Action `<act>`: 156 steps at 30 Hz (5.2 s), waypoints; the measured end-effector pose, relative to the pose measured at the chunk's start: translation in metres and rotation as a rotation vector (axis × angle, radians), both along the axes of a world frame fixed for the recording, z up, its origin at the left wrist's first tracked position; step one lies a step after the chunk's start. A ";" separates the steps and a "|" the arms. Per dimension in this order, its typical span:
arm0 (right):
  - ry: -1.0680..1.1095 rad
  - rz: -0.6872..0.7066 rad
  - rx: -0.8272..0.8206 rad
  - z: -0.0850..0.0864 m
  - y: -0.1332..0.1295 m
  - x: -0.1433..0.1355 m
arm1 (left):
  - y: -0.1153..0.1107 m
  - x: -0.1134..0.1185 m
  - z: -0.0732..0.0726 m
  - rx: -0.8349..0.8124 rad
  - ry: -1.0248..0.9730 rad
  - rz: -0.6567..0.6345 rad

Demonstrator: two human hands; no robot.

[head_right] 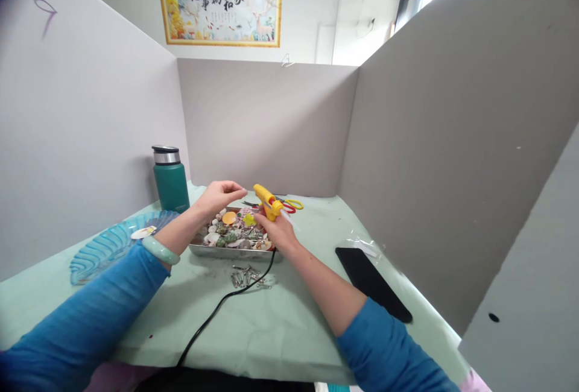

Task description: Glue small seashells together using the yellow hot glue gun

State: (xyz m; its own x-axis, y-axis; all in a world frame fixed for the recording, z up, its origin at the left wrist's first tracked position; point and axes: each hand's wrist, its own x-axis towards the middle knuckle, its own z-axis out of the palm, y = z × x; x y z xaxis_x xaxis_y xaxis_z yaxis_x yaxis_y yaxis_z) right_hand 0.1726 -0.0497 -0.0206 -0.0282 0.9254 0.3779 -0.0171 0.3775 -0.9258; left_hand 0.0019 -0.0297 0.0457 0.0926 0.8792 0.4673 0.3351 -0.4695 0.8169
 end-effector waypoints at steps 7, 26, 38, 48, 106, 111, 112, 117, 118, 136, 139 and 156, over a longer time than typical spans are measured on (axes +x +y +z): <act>0.186 -0.017 -0.053 -0.005 0.008 0.003 | 0.002 0.006 0.002 -0.071 0.056 -0.026; 0.107 0.066 -0.034 -0.012 0.009 0.006 | 0.001 0.002 -0.020 -0.349 -0.154 -0.137; -0.012 0.009 0.041 -0.021 0.017 0.009 | -0.004 0.006 -0.022 -0.356 -0.294 -0.163; 0.077 0.058 -0.022 -0.012 0.008 0.005 | -0.002 0.005 -0.023 -0.363 -0.312 -0.184; 0.185 0.042 -0.120 -0.008 0.006 0.005 | 0.005 0.001 -0.027 -0.334 -0.413 -0.271; 0.160 0.000 -0.085 -0.010 0.010 0.005 | 0.005 0.003 -0.026 -0.224 -0.429 -0.177; 0.142 -0.001 -0.072 -0.011 0.010 0.005 | 0.004 0.003 -0.026 -0.209 -0.428 -0.150; 0.091 0.027 -0.042 -0.012 0.009 0.007 | 0.004 0.005 -0.026 -0.227 -0.460 -0.086; 0.089 0.036 -0.045 -0.012 0.008 0.008 | 0.004 0.005 -0.026 -0.241 -0.471 -0.086; 0.223 -0.053 -0.060 -0.007 0.005 0.004 | 0.010 0.001 -0.033 -0.459 -0.264 -0.184; 0.220 -0.044 -0.072 -0.005 0.003 0.004 | 0.010 0.002 -0.036 -0.466 -0.242 -0.196; 0.293 -0.041 -0.142 -0.004 0.002 0.001 | 0.015 0.000 -0.041 -0.509 -0.289 -0.307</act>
State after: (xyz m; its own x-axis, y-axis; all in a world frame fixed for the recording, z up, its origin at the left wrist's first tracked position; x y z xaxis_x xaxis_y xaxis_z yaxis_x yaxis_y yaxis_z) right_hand 0.1739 -0.0472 -0.0245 0.1008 0.9675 0.2319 -0.2776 0.2512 -0.9273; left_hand 0.0023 -0.0149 0.0047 0.3077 0.9505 0.0435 -0.0180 -0.0399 0.9990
